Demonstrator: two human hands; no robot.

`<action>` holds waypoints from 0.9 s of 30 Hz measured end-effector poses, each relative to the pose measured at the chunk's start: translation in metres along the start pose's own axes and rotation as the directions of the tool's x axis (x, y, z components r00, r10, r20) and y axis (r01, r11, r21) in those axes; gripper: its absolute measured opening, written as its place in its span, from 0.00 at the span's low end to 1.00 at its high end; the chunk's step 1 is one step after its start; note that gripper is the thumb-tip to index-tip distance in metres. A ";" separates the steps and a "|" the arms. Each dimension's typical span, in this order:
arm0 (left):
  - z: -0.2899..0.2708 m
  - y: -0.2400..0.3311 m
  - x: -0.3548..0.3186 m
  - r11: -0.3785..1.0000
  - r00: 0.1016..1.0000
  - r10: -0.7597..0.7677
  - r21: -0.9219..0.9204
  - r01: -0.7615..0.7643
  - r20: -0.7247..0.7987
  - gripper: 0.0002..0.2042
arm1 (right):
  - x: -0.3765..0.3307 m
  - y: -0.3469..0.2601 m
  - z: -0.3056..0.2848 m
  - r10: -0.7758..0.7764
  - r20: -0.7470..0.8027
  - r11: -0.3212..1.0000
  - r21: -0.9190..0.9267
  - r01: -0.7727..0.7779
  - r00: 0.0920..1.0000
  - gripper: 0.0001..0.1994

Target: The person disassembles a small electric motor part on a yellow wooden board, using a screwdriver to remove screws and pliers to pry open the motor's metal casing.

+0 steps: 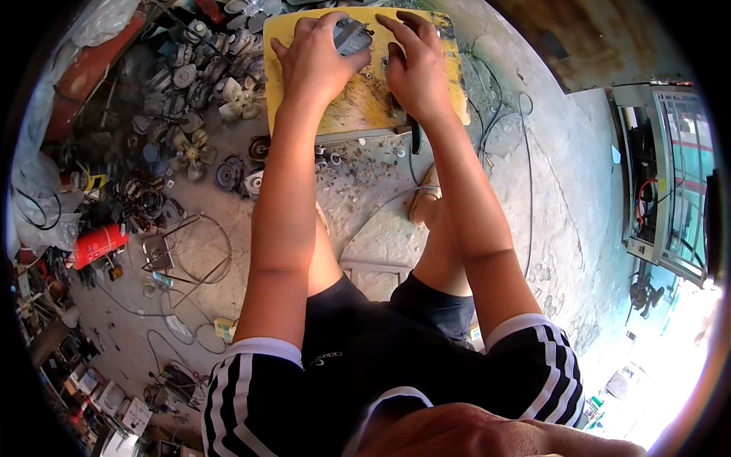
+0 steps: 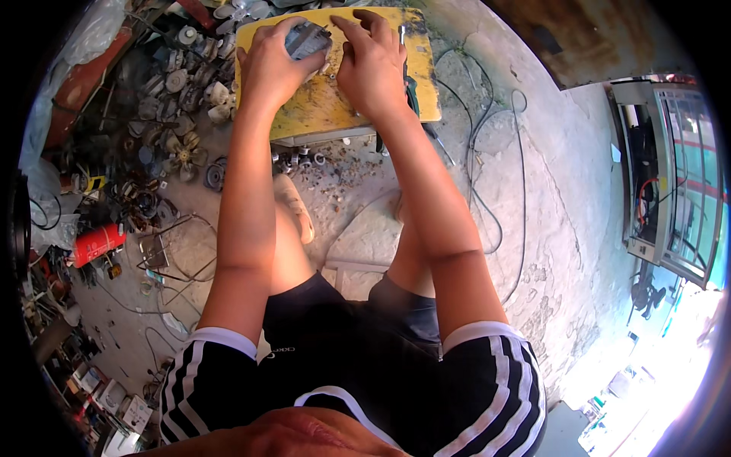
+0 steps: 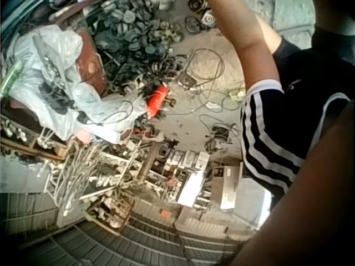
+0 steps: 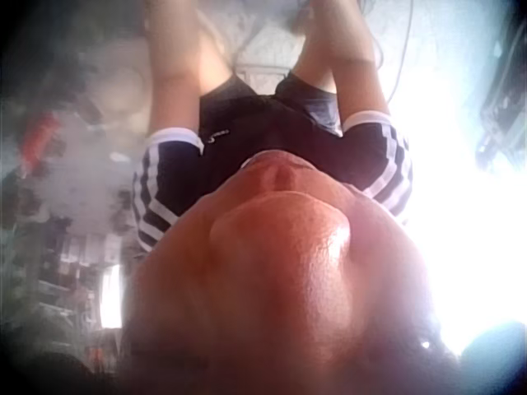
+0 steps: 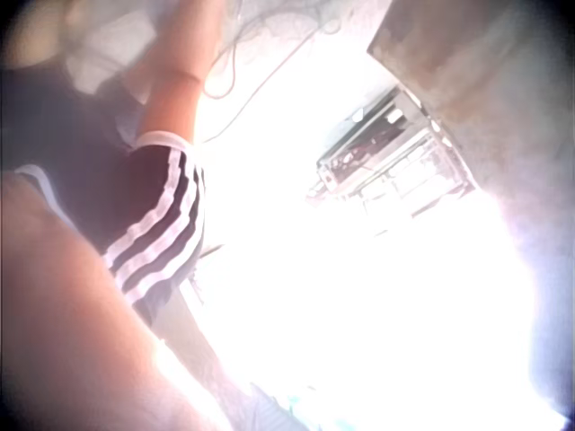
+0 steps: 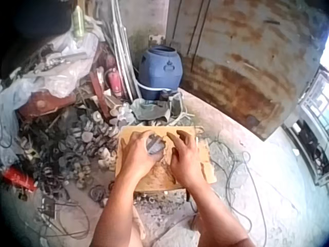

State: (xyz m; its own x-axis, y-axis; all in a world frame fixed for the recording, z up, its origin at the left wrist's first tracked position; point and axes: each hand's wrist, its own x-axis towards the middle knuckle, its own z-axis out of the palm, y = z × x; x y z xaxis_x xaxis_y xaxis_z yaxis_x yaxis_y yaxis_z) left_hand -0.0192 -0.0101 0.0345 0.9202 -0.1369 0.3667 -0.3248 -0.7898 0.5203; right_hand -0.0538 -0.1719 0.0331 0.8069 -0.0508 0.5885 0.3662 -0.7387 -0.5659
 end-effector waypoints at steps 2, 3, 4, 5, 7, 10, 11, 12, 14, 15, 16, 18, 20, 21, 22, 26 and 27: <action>0.000 0.001 0.000 1.000 1.000 0.011 0.008 -0.011 -0.007 0.34 | -0.005 0.006 0.004 0.055 0.059 0.997 0.044 -0.058 0.997 0.21; 0.000 0.002 0.000 1.000 1.000 0.003 -0.002 -0.003 -0.001 0.34 | -0.007 0.009 0.006 0.082 0.090 0.994 0.065 -0.088 0.993 0.21; -0.001 0.002 0.000 1.000 1.000 -0.009 -0.007 0.009 0.005 0.34 | -0.006 0.005 0.005 0.034 0.078 0.998 0.054 -0.038 0.996 0.22; -0.002 0.002 -0.001 1.000 1.000 -0.021 -0.013 0.021 0.010 0.34 | -0.003 0.000 0.002 -0.014 0.067 0.999 0.043 0.011 0.998 0.23; -0.002 0.002 -0.001 1.000 1.000 -0.014 -0.003 0.014 0.000 0.34 | -0.004 -0.001 0.003 -0.011 0.063 1.000 0.004 0.011 0.998 0.23; -0.001 0.004 -0.001 1.000 1.000 -0.002 -0.009 0.002 -0.004 0.35 | -0.010 0.005 0.009 0.059 0.076 0.998 -0.022 -0.058 0.995 0.24; -0.002 0.003 -0.002 1.000 1.000 -0.003 -0.010 0.003 -0.005 0.35 | -0.009 0.002 0.006 0.026 0.080 1.000 0.008 -0.027 0.996 0.24; -0.003 0.001 -0.002 1.000 1.000 -0.008 -0.007 0.008 -0.002 0.35 | -0.008 0.000 0.005 -0.006 0.083 0.999 0.038 0.003 0.996 0.24; -0.002 0.002 -0.001 1.000 1.000 -0.013 -0.017 0.013 0.006 0.35 | -0.007 -0.003 0.003 0.024 0.052 1.000 0.006 -0.024 0.998 0.25; -0.001 0.003 -0.001 1.000 1.000 -0.008 -0.016 0.008 0.005 0.35 | -0.007 -0.004 0.002 0.038 0.036 0.999 -0.009 -0.038 0.999 0.25; -0.002 0.003 -0.001 1.000 1.000 -0.005 -0.011 0.005 0.004 0.35 | -0.008 -0.002 0.003 0.033 0.057 0.999 -0.003 -0.033 0.998 0.25; -0.003 0.004 -0.001 1.000 1.000 -0.013 -0.012 0.014 0.008 0.34 | -0.010 0.003 0.004 0.023 0.098 1.000 0.009 -0.024 0.995 0.25; -0.004 0.005 -0.001 0.999 0.999 -0.039 -0.025 0.039 0.017 0.34 | -0.008 -0.002 0.001 -0.011 0.069 1.000 -0.017 0.013 0.998 0.25; -0.005 0.005 -0.001 0.999 0.999 -0.035 -0.025 0.035 0.016 0.34 | -0.007 -0.003 0.001 -0.029 0.055 0.999 -0.031 0.030 0.998 0.25; -0.005 0.005 -0.001 0.999 0.999 -0.028 -0.028 0.029 0.016 0.34 | -0.009 -0.002 0.001 -0.005 0.073 0.999 -0.032 0.007 0.997 0.25; -0.004 0.004 -0.001 0.999 1.000 -0.030 -0.032 0.030 0.001 0.34 | -0.006 -0.005 -0.005 -0.040 0.098 0.999 0.003 0.040 0.994 0.26; -0.006 0.003 -0.001 0.999 0.999 -0.034 -0.027 0.034 0.002 0.34 | -0.004 -0.008 -0.006 -0.082 0.091 0.997 0.022 0.080 0.993 0.26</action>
State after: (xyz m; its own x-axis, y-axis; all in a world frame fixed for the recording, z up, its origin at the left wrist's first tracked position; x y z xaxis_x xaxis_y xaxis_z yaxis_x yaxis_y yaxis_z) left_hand -0.0227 -0.0090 0.0401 0.9311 -0.1114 0.3474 -0.2993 -0.7777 0.5528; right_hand -0.0625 -0.1699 0.0386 0.8130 0.0706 0.5780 0.4396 -0.7253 -0.5298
